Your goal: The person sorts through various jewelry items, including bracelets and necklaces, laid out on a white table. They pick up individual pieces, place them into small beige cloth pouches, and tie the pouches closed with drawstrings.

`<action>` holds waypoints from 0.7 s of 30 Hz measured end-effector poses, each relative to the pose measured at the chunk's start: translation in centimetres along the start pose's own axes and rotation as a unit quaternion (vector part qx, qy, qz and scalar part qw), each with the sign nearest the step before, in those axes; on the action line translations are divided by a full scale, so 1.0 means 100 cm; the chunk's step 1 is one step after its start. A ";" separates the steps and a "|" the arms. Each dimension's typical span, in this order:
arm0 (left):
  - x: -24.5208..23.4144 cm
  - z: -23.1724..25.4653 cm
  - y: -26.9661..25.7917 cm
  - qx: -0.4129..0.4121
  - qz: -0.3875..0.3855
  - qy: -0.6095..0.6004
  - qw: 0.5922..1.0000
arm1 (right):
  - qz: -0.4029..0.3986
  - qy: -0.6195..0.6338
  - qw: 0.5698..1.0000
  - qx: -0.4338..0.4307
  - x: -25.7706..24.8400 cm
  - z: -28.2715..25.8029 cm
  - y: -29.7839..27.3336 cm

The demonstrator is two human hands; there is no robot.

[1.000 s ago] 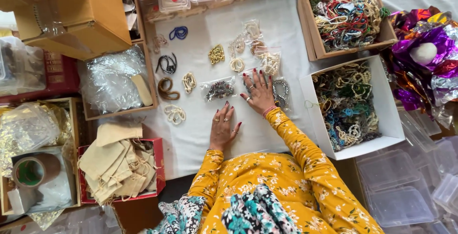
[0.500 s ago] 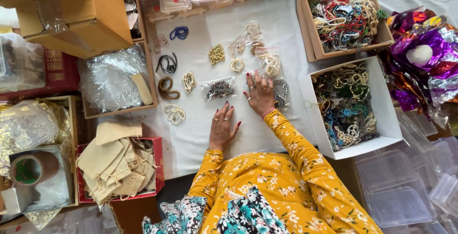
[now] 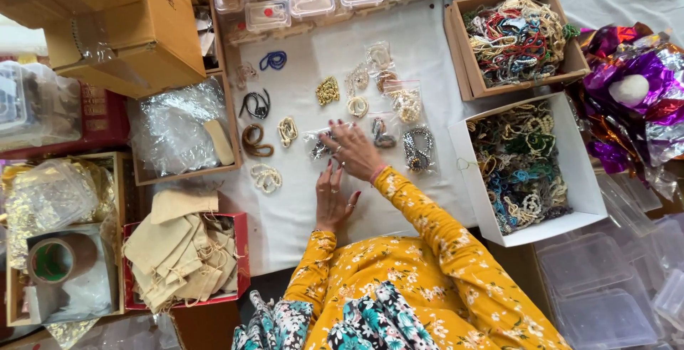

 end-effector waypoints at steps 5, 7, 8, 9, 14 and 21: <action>0.009 -0.013 -0.008 -0.058 0.032 0.032 0.997 | -0.110 -0.080 0.989 -0.055 0.009 -0.027 0.006; 0.008 -0.012 -0.008 -0.050 0.020 0.021 0.998 | -0.030 -0.025 0.999 -0.029 0.008 -0.024 -0.003; 0.003 -0.008 -0.005 -0.051 0.021 0.019 0.998 | -0.032 -0.027 0.999 -0.030 0.007 -0.026 -0.012; -0.003 -0.004 -0.002 -0.033 0.024 0.017 0.999 | -0.041 -0.044 0.998 -0.009 0.007 -0.027 -0.022; -0.002 -0.001 -0.003 -0.005 0.014 0.029 0.999 | -0.050 -0.023 0.998 0.010 -0.001 -0.025 -0.086; 0.003 -0.003 -0.001 -0.036 -0.008 0.026 0.999 | -0.130 -0.013 0.974 0.185 -0.009 0.000 -0.142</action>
Point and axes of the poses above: each hand's wrist, its own y-axis towards the middle knuckle, its own x-axis out of the palm, z = x × y, the point moved 5 cm from there along y, towards the middle knuckle, and after that the axes turned 13 degrees about -z, right-handed, at the moved point
